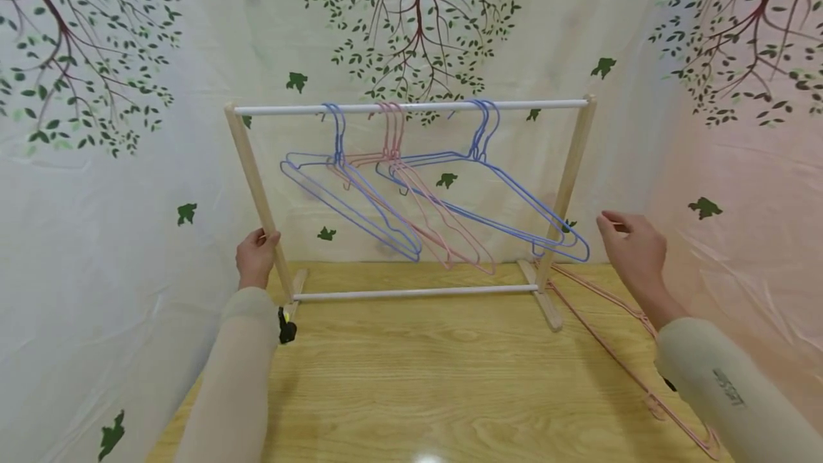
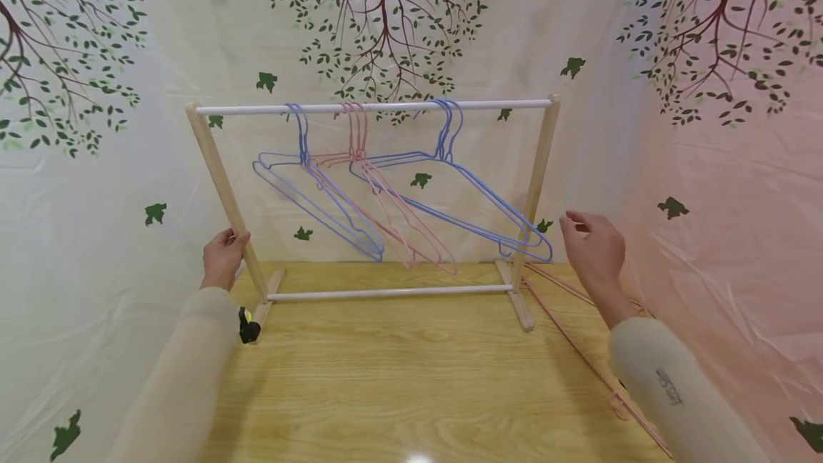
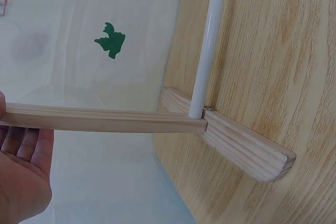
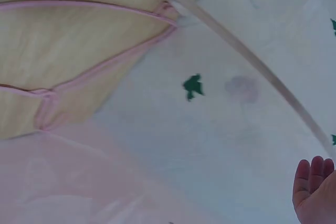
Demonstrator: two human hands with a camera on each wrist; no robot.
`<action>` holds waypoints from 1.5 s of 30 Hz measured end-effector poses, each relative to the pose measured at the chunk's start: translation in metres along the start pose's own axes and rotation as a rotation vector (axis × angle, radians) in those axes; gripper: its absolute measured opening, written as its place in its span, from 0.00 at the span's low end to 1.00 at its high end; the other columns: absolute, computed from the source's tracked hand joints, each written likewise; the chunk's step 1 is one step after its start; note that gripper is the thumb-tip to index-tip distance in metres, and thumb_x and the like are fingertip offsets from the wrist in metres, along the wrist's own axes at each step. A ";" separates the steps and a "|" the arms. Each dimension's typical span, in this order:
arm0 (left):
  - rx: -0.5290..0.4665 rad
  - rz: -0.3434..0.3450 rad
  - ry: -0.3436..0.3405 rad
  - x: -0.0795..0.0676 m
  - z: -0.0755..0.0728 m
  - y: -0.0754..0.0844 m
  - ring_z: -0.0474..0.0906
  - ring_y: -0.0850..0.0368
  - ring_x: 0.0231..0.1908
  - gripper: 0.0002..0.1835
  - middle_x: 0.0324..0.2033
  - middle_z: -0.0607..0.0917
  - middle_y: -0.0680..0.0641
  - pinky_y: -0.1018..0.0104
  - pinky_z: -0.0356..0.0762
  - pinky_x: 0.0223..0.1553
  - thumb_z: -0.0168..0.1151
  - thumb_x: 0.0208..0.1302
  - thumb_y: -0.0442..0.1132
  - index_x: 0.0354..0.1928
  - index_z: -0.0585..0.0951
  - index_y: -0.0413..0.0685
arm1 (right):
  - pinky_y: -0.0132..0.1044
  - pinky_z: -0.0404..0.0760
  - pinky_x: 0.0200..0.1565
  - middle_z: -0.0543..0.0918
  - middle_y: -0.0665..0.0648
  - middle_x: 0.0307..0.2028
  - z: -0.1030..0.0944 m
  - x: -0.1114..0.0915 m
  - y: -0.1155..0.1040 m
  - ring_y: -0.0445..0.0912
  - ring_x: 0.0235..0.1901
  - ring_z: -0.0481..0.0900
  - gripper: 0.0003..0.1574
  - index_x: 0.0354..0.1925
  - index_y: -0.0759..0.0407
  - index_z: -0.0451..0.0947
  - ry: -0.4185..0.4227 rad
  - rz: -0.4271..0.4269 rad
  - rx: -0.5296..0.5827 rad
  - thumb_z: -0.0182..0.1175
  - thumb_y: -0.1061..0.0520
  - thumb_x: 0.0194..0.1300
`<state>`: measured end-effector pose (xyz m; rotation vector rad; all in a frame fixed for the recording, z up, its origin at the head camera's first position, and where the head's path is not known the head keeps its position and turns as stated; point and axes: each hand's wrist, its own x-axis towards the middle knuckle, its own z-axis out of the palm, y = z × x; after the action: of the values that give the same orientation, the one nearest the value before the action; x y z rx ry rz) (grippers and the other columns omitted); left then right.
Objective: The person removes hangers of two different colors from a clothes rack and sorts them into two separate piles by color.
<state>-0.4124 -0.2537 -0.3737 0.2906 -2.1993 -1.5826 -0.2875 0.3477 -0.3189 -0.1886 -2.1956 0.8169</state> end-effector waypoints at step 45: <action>-0.045 -0.007 -0.032 -0.001 -0.004 0.001 0.72 0.39 0.62 0.26 0.62 0.76 0.32 0.50 0.70 0.63 0.55 0.75 0.42 0.68 0.70 0.34 | 0.47 0.74 0.48 0.85 0.67 0.49 0.051 0.055 -0.088 0.58 0.49 0.79 0.26 0.54 0.65 0.83 -0.489 -0.064 0.098 0.58 0.45 0.73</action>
<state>-0.4092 -0.2561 -0.3718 0.2619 -2.1851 -1.6493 -0.3517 0.2739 -0.2568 0.1469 -2.5878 1.0125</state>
